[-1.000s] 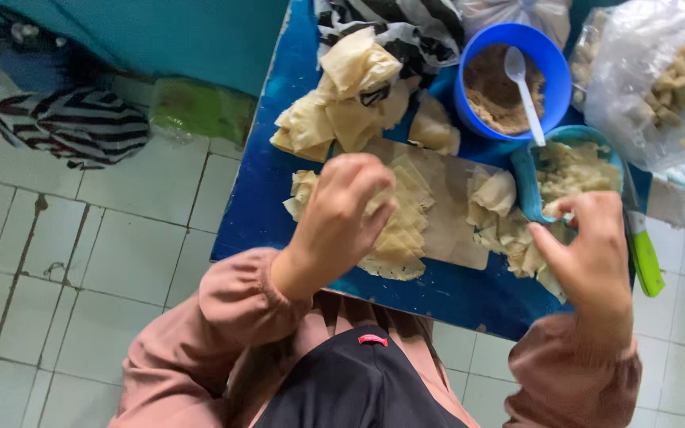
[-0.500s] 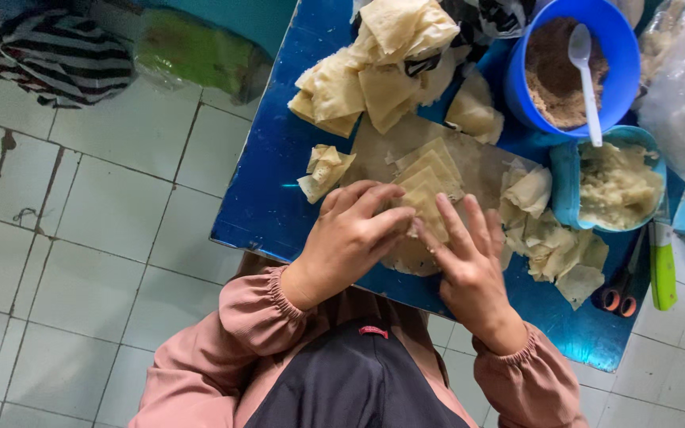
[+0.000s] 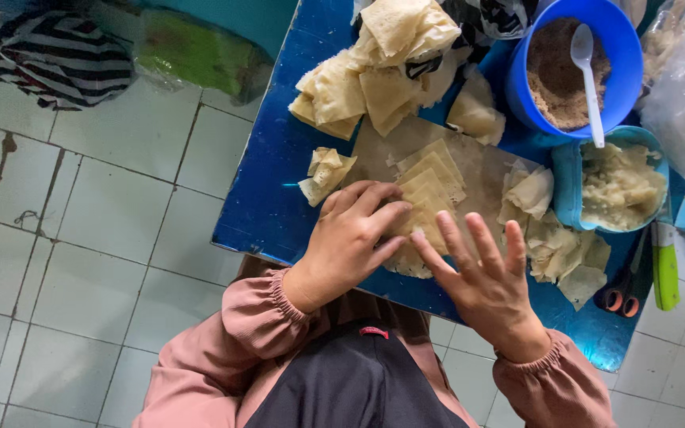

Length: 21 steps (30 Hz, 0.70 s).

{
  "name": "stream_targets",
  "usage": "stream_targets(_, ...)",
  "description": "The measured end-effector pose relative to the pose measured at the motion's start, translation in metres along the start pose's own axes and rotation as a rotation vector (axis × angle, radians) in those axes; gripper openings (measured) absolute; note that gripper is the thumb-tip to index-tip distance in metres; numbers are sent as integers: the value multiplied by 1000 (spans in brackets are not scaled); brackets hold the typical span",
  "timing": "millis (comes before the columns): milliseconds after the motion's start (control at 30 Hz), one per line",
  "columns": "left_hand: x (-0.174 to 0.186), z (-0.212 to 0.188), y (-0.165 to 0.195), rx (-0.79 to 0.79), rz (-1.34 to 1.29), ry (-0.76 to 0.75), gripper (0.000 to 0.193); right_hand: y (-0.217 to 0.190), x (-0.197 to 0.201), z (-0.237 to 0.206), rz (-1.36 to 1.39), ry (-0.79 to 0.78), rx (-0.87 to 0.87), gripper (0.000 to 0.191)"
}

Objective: The person sits at a low table and folds thin square pastry wrappers around a portion of filling, pinching them closed into small rolls by hand. They use a spoon to scoop brown filling from a bowl onto a wrapper, fold the wrapper over it, and place the finished roll into a plastic bag with other completed rolls.

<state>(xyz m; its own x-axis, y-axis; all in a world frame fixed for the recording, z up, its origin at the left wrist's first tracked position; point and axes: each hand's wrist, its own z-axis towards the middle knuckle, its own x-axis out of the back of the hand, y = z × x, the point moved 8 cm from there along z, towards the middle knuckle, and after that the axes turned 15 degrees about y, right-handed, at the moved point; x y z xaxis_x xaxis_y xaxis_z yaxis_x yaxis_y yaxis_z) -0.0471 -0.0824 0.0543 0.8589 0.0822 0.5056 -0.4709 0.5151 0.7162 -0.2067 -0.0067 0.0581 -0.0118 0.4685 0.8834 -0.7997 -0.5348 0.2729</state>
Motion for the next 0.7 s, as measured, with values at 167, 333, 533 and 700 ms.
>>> stream_targets(167,-3,-1,-1,-6,27,-23,52,2,-14,2,-145,-90,86,55)
stream_targets(333,-5,0,-2,3,48,-56,65,13,-19,9,-292,-145,133,63)
stream_targets(533,-7,1,0,0,84,-102,74,27,-28,21,-332,-202,172,64)
stream_targets(700,-8,2,3,-27,128,-109,65,41,-32,32,-256,-237,113,64)
